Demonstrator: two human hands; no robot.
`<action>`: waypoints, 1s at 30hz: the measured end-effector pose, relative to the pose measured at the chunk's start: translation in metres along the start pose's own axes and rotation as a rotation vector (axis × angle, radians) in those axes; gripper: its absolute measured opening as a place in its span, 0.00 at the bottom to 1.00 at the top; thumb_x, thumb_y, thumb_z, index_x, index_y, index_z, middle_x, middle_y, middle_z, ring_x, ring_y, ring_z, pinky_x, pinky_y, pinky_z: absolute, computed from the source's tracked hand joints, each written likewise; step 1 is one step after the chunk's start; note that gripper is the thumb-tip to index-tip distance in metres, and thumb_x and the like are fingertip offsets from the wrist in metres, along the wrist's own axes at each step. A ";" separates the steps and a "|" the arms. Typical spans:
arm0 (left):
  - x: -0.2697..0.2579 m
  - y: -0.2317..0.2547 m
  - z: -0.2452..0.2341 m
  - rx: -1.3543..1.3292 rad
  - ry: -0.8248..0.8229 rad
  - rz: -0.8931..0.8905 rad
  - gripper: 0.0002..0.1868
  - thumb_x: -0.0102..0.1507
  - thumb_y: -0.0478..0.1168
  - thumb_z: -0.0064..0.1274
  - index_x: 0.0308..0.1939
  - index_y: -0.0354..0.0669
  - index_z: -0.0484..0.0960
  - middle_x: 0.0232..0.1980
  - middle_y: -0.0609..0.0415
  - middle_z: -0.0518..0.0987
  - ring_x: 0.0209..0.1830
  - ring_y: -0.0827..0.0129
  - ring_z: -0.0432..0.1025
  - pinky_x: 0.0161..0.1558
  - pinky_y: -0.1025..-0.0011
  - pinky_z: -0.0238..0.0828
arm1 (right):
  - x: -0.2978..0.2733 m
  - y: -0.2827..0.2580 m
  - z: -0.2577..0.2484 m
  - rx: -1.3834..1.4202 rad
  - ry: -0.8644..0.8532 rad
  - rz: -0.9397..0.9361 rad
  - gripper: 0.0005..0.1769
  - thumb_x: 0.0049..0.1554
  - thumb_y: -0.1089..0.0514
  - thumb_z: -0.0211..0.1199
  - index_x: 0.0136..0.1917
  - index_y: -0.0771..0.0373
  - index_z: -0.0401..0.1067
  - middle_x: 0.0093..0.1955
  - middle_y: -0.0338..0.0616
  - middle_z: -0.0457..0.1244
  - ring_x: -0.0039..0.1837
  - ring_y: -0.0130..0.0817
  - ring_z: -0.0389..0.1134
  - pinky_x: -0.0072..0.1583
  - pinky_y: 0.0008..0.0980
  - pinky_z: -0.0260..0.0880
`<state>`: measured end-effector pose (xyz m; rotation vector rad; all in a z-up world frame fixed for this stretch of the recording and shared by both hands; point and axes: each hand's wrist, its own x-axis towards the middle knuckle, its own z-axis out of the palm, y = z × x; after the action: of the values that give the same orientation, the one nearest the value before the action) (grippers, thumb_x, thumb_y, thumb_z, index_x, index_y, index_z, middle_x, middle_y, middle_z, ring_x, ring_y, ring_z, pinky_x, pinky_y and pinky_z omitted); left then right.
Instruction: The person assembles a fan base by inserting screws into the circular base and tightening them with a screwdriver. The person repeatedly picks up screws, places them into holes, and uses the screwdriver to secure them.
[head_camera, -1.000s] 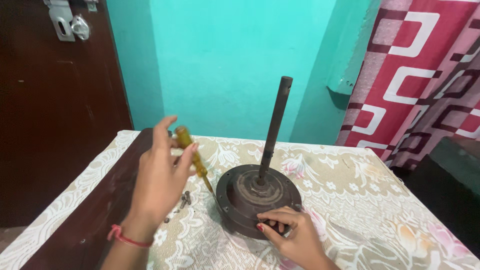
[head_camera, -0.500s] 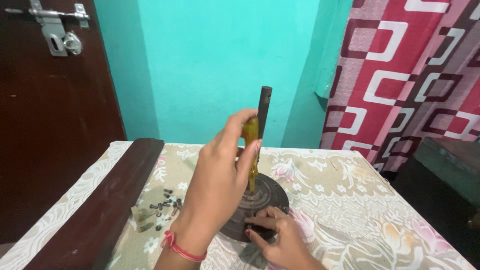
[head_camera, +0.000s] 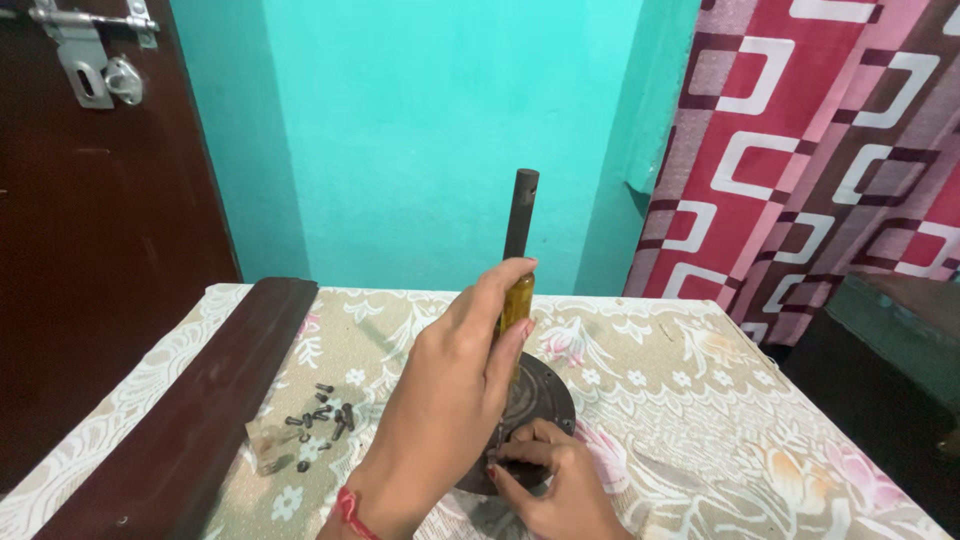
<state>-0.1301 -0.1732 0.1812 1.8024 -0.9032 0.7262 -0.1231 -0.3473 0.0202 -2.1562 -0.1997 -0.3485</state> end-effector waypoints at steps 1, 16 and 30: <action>0.000 0.000 0.000 0.007 -0.008 -0.003 0.21 0.68 0.36 0.48 0.65 0.40 0.69 0.54 0.36 0.81 0.49 0.41 0.78 0.41 0.55 0.75 | 0.000 -0.001 -0.001 -0.016 0.003 0.002 0.15 0.45 0.59 0.72 0.48 0.61 0.85 0.40 0.40 0.69 0.40 0.33 0.72 0.43 0.32 0.71; -0.003 -0.015 -0.012 -0.049 -0.059 -0.194 0.21 0.69 0.37 0.44 0.67 0.42 0.67 0.43 0.45 0.82 0.36 0.56 0.80 0.37 0.59 0.73 | -0.001 -0.006 -0.001 -0.030 0.020 -0.047 0.13 0.45 0.61 0.72 0.46 0.62 0.85 0.40 0.44 0.69 0.44 0.35 0.73 0.47 0.32 0.72; -0.007 -0.021 -0.005 -0.060 -0.058 -0.066 0.22 0.70 0.33 0.40 0.70 0.42 0.64 0.52 0.43 0.80 0.48 0.54 0.79 0.47 0.58 0.73 | -0.001 -0.003 -0.002 -0.047 0.033 -0.101 0.13 0.45 0.60 0.72 0.45 0.64 0.84 0.40 0.44 0.69 0.44 0.35 0.74 0.48 0.32 0.72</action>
<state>-0.1163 -0.1608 0.1676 1.7995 -0.8895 0.6018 -0.1252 -0.3467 0.0233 -2.1898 -0.2851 -0.4505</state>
